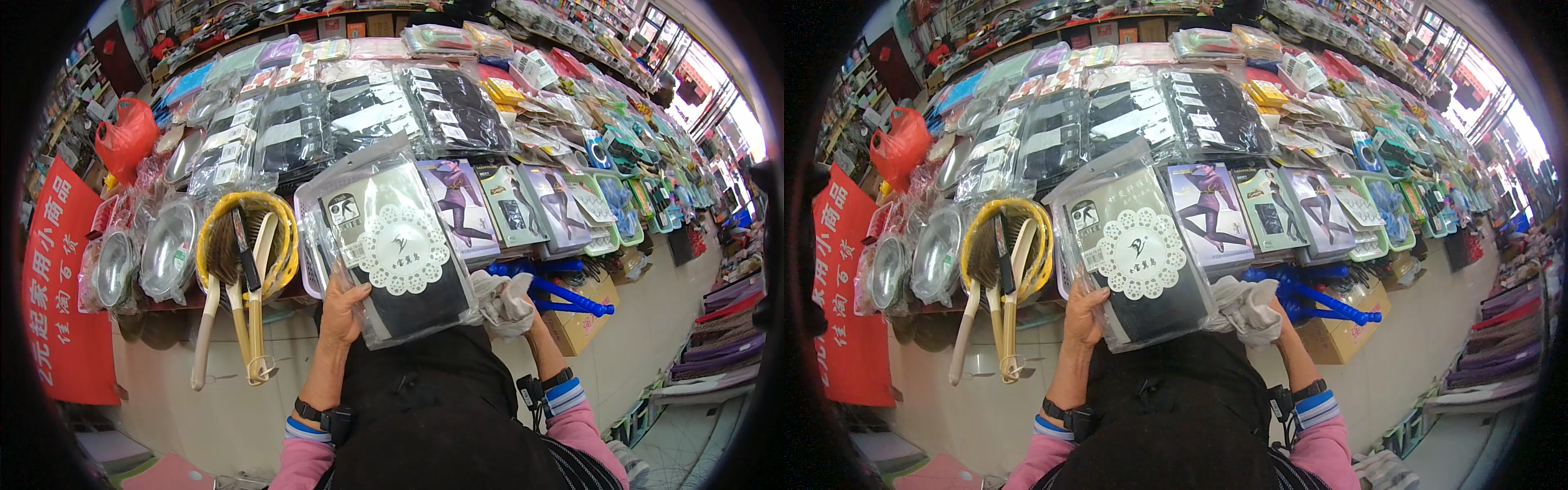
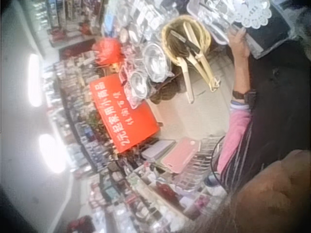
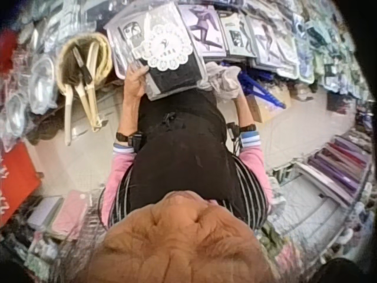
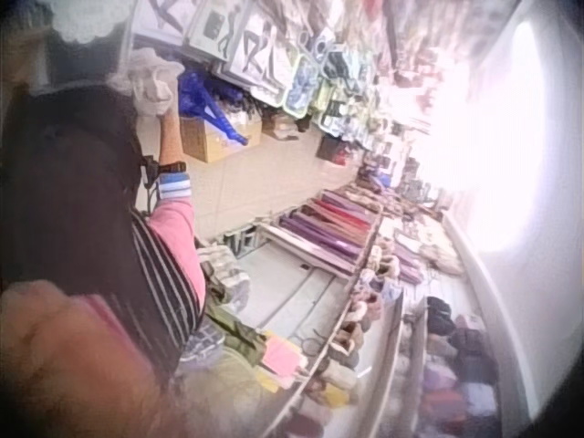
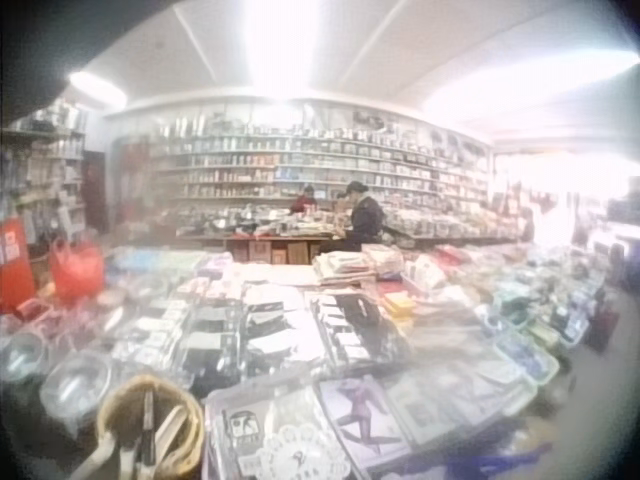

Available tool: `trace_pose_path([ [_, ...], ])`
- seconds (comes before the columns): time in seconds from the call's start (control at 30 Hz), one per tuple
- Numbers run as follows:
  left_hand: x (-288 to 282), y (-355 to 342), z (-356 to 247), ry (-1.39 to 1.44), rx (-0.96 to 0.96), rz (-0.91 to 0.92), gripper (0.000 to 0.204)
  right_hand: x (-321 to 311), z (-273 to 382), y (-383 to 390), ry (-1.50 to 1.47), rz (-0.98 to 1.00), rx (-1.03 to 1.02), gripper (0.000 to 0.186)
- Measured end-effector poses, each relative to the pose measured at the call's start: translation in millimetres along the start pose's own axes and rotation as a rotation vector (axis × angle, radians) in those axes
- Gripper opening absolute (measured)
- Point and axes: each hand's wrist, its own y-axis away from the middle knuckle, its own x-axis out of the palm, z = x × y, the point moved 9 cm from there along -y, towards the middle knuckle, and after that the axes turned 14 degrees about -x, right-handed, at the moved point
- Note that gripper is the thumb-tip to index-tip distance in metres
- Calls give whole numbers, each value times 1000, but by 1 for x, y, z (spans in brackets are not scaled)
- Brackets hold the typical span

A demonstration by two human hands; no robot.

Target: The person wipes a display table with a cloth and then picks up, inspects, and restacks multiple packaged items including tights and small household goods. They repeatedly lift and reposition items to arrange them neatly on the table.

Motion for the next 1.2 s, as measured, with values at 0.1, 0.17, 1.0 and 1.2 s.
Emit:
trace_pose_path([
  [0.1,10,-1,-2,-43,5,55,77,13,26,-13,7,96,-309,32],
  [0.17,24,1,-2,-119,24,138,80,28,65,-21,323,366,-446,34],
  [1.0,80,17,-92,-889,162,102,34,68,236,1,679,493,-691,16],
  [1.2,115,40,-93,-1240,306,146,19,65,248,2,786,498,-634,30],
])
